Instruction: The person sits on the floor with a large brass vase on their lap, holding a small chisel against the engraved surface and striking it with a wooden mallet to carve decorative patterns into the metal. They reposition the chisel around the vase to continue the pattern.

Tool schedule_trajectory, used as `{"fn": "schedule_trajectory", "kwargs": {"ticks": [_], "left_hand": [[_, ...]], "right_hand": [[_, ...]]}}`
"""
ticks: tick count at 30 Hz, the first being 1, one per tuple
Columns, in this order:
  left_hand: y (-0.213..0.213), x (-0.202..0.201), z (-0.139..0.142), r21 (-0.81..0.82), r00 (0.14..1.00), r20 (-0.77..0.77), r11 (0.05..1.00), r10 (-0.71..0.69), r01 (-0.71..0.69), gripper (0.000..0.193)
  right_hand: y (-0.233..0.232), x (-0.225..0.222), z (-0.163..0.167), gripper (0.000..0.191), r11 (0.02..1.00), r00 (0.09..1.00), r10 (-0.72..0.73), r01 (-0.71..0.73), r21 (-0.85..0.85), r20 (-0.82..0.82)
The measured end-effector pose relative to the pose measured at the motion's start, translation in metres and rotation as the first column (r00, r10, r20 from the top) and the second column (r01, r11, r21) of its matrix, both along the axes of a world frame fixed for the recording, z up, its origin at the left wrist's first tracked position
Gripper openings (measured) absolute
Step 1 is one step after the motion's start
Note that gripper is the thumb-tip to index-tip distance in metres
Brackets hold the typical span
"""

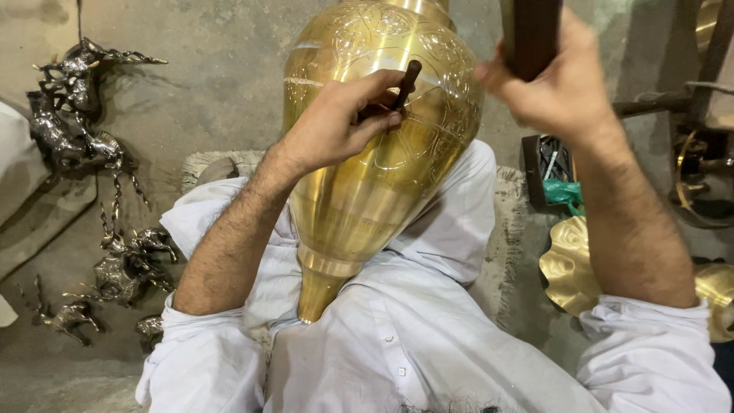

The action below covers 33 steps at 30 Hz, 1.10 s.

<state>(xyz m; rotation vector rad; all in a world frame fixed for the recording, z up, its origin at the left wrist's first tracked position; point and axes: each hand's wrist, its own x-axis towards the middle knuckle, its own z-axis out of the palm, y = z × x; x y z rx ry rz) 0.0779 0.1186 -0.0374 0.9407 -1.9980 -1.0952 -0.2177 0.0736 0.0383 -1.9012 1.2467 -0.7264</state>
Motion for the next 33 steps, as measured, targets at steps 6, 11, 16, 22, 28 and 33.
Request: {"fn": "schedule_trajectory", "kwargs": {"ticks": [6, 11, 16, 22, 28, 33], "left_hand": [[0.0, -0.002, -0.005, 0.019, 1.0, 0.029, 1.0, 0.002, -0.002, 0.04], [-0.002, 0.001, -0.002, 0.066, 0.99, 0.141, 0.997, 0.021, -0.031, 0.029], [0.007, 0.001, 0.0, -0.009, 1.0, -0.027, 1.0, 0.006, -0.006, 0.046], [0.005, 0.0, -0.005, -0.03, 0.997, 0.081, 1.0, 0.001, 0.002, 0.028], [0.002, -0.002, -0.002, -0.047, 0.999, 0.029, 0.999, -0.015, 0.016, 0.044], [0.005, -0.001, 0.001, 0.021, 0.997, 0.07, 1.0, 0.01, -0.012, 0.043]], "right_hand": [[-0.004, -0.022, -0.025, 0.037, 0.934, 0.981, 0.122, -0.164, -0.317, -0.149], [0.001, -0.027, -0.029, 0.035, 0.92, 0.913, 0.044, -0.195, -0.339, -0.406], [0.013, -0.014, -0.033, 0.03, 0.998, 0.976, 0.033, -0.021, -0.056, 0.216], [0.013, -0.03, -0.012, 0.035, 0.905, 0.904, 0.048, -0.219, -0.365, -0.424], [0.01, -0.02, -0.004, 0.022, 0.965, 0.959, 0.044, -0.113, -0.237, -0.28], [0.013, -0.024, -0.012, 0.032, 0.987, 0.998, 0.023, -0.013, -0.158, 0.059]]}}
